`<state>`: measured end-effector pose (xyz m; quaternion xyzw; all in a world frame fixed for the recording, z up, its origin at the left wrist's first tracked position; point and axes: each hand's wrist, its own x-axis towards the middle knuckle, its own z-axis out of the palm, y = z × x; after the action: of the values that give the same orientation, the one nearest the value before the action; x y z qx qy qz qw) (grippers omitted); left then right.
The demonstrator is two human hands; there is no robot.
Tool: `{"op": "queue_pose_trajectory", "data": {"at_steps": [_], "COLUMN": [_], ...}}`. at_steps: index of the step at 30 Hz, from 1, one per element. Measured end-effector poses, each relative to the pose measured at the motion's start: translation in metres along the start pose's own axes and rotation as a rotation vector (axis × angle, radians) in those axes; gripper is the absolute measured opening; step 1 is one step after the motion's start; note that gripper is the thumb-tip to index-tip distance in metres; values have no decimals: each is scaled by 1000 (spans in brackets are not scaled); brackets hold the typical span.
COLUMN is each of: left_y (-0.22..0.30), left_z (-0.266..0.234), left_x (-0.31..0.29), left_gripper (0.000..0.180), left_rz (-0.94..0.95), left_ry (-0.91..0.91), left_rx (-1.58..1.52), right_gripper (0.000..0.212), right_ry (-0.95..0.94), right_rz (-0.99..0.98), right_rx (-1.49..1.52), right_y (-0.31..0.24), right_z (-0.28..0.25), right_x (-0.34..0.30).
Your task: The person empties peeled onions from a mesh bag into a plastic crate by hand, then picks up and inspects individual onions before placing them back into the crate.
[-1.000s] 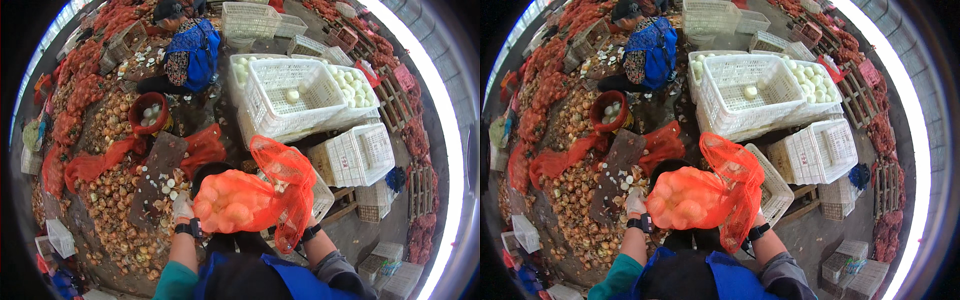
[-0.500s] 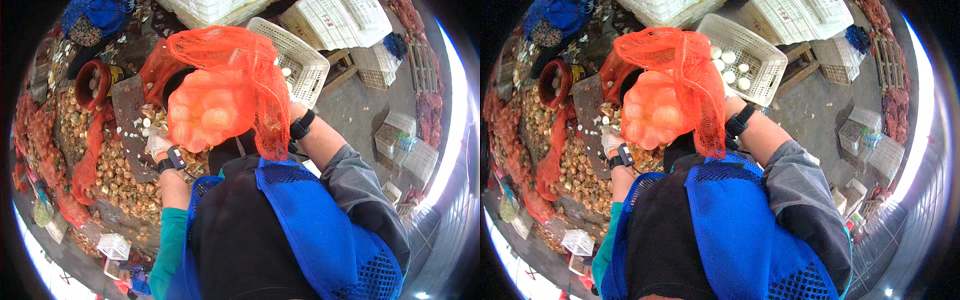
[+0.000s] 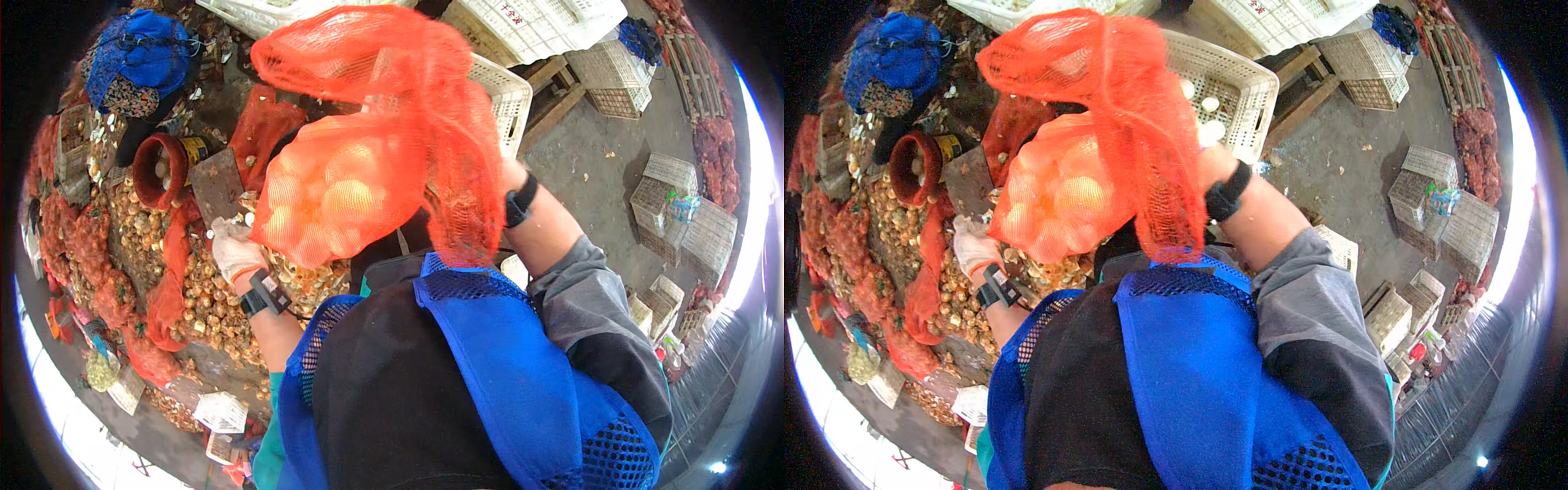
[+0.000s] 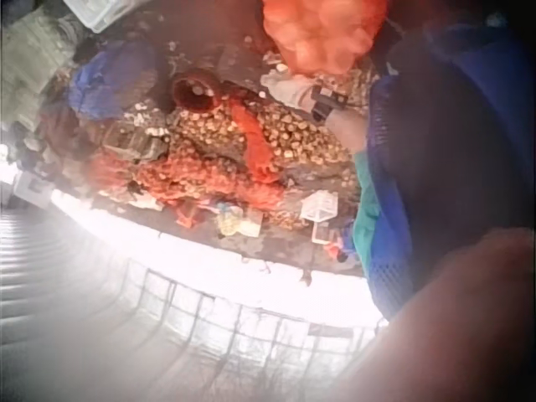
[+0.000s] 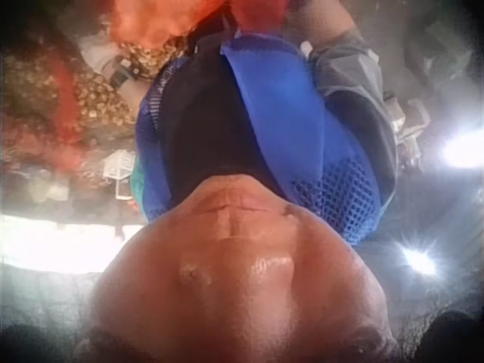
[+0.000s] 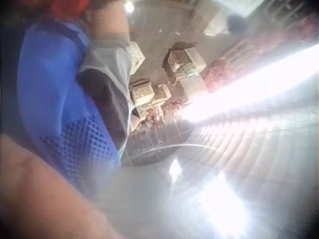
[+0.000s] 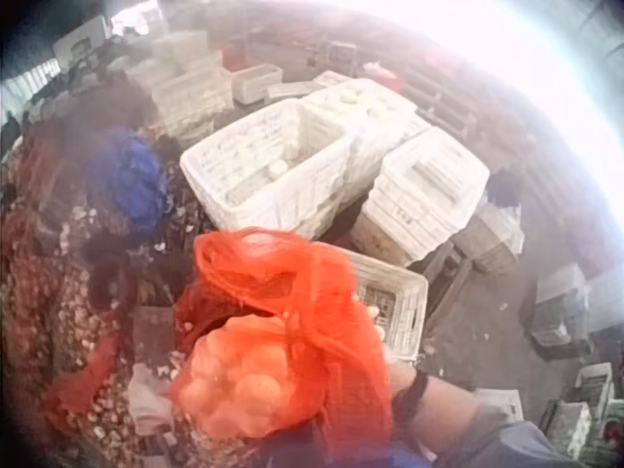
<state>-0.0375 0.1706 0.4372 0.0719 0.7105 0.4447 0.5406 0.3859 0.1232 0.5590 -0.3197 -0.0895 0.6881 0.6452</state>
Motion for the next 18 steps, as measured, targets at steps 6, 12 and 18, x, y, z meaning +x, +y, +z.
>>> {"op": "queue_pose_trajectory", "data": {"at_steps": [6,12,18], "left_y": [100,125,68], "left_z": [78,165,270], "left_x": [-97,-132,-154], "left_gripper": [29,21,23], "left_rz": [218,216,21], "left_ry": [-82,-433,-489], "left_rx": [-99,-116,33], "right_gripper": [25,26,26], "right_ry": [179,291,274], "right_rz": [-237,-393,-480], "right_rx": [-95,-93,-51], "right_y": [-77,-94,-66], "right_z": [-43,-124,-220], "right_x": [-42,-24,22]}}
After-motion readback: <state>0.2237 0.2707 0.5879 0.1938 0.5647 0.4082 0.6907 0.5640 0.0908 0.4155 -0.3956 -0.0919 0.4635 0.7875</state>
